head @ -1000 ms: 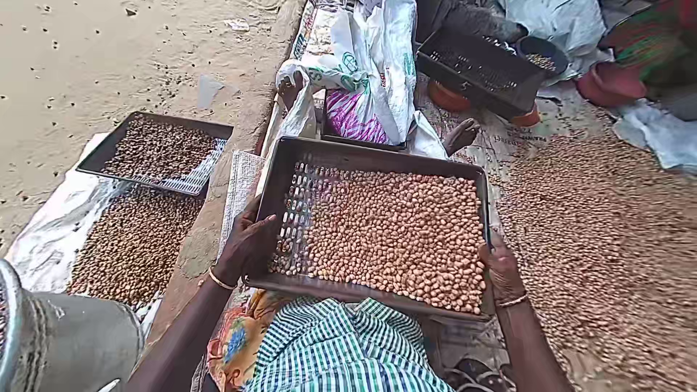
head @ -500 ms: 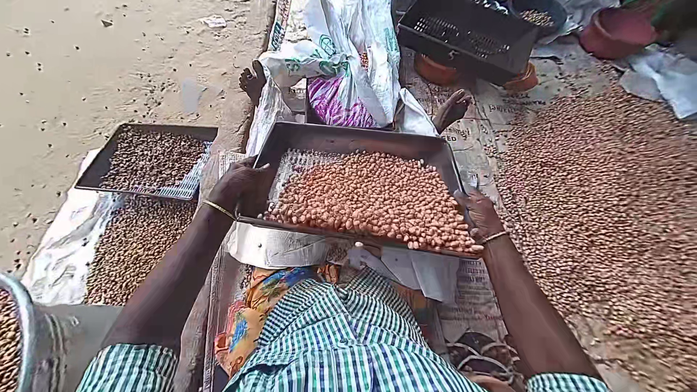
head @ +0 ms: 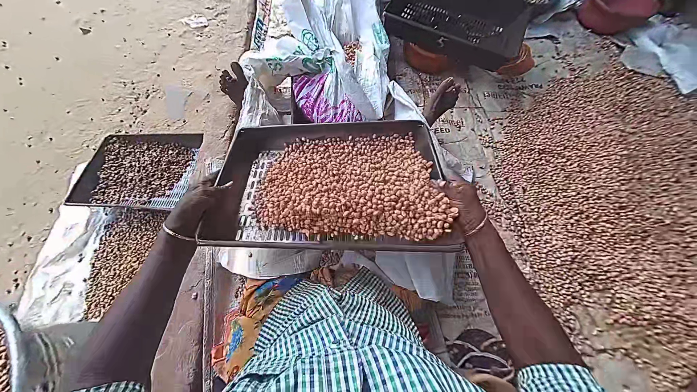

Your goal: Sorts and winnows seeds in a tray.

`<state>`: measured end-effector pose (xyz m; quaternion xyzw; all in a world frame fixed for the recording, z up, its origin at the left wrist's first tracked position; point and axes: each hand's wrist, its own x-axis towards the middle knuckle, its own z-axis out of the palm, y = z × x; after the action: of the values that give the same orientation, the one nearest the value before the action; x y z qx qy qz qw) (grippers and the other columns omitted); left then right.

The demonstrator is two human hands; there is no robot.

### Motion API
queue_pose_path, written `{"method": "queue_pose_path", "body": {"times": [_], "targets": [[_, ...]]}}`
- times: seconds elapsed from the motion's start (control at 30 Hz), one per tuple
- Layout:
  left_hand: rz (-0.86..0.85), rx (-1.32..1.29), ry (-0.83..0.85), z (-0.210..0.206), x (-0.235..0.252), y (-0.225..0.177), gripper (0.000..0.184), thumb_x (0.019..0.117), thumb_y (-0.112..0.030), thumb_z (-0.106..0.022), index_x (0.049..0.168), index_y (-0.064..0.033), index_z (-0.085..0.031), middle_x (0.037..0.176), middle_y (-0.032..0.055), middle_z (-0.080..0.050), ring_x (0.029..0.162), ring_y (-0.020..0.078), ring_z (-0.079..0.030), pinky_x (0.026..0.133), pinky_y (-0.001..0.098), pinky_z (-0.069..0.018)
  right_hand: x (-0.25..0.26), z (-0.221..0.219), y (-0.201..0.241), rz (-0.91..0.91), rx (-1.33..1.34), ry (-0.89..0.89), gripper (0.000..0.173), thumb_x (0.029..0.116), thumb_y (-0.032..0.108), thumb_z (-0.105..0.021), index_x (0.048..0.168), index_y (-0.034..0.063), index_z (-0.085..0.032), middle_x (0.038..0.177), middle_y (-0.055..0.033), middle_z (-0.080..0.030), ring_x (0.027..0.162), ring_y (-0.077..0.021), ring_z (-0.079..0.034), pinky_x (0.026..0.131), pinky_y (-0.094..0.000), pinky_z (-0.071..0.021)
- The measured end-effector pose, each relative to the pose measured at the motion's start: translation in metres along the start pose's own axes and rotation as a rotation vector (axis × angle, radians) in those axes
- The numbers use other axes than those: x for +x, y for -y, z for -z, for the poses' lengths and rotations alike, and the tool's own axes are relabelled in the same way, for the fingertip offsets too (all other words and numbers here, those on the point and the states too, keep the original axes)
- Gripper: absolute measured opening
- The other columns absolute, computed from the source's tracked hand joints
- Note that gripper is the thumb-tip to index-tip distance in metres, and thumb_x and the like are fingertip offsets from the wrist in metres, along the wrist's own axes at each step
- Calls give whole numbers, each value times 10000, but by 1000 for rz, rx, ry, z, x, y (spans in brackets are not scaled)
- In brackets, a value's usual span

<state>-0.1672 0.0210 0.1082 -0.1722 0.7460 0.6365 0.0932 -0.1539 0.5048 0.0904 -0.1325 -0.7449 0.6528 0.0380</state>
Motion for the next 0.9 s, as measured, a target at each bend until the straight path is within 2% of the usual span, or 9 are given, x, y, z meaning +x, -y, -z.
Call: {"method": "queue_pose_path", "body": {"times": [0.1,0.17,0.33,0.43,0.53,0.6,0.67,0.77,0.9], "targets": [[-186,-127,-35,20,-40,58,458,970,44,-494,1422,-12,-440,1130,-54,-696,936,-17,-692,829,178,-588,-68,-12,-21,190,62,-71,522,907,-61,-548,1415,-131,-452,1257,-74,-657,1043,66,-630,919,-125,-517],[-265,-154,3,0,-58,53,531,921,3,-533,1444,-12,-444,1144,-48,-708,957,10,-699,857,197,-591,-91,4,-49,176,95,-149,583,872,-53,-517,1411,-213,-364,1331,-136,-591,1123,71,-600,957,-100,-486],[15,-102,42,-44,-5,-44,334,1041,-34,-504,1368,-100,-530,950,-8,-674,702,29,-650,629,209,-569,3,28,-41,-142,21,-62,407,1007,-30,-507,1412,-4,-477,1095,11,-618,831,72,-582,743,-113,-491],[78,-27,-27,-3,6,-6,377,1007,5,-501,1370,-97,-516,1003,-15,-664,753,5,-653,654,188,-560,8,-2,-1,-83,0,4,409,993,-44,-536,1398,11,-515,1053,18,-659,778,81,-600,702,-108,-509],[-149,-148,-29,20,-37,61,581,880,105,-512,1442,-15,-426,1165,-22,-695,960,20,-701,829,207,-597,-63,-11,-21,151,39,-50,534,897,-92,-561,1422,-104,-466,1235,-52,-663,1002,77,-628,884,-120,-520],[-256,-163,11,2,-58,60,669,810,77,-556,1460,6,-417,1212,-21,-696,1030,38,-695,894,224,-590,-91,4,-48,171,85,-146,561,858,-75,-525,1394,-193,-410,1293,-96,-637,1093,63,-626,951,-120,-510],[-214,-158,41,-30,-53,18,663,827,112,-585,1461,-43,-469,1149,7,-712,915,55,-709,801,234,-607,-74,25,-65,67,89,-183,563,896,-82,-492,1431,-189,-356,1317,-117,-577,1076,79,-592,922,-90,-477],[-2,-153,68,-48,-14,-43,569,878,138,-536,1396,-97,-537,1045,50,-689,731,87,-671,612,250,-582,-7,32,-45,-163,-19,-114,415,1000,-35,-501,1413,-1,-471,1097,-2,-631,821,83,-592,723,-94,-493],[30,-104,23,4,-9,15,510,944,79,-472,1417,-113,-481,1072,-12,-693,813,19,-691,684,200,-592,-13,1,-7,22,-77,-4,443,969,-79,-505,1410,-58,-472,1069,9,-611,788,122,-535,712,-63,-449]]}}
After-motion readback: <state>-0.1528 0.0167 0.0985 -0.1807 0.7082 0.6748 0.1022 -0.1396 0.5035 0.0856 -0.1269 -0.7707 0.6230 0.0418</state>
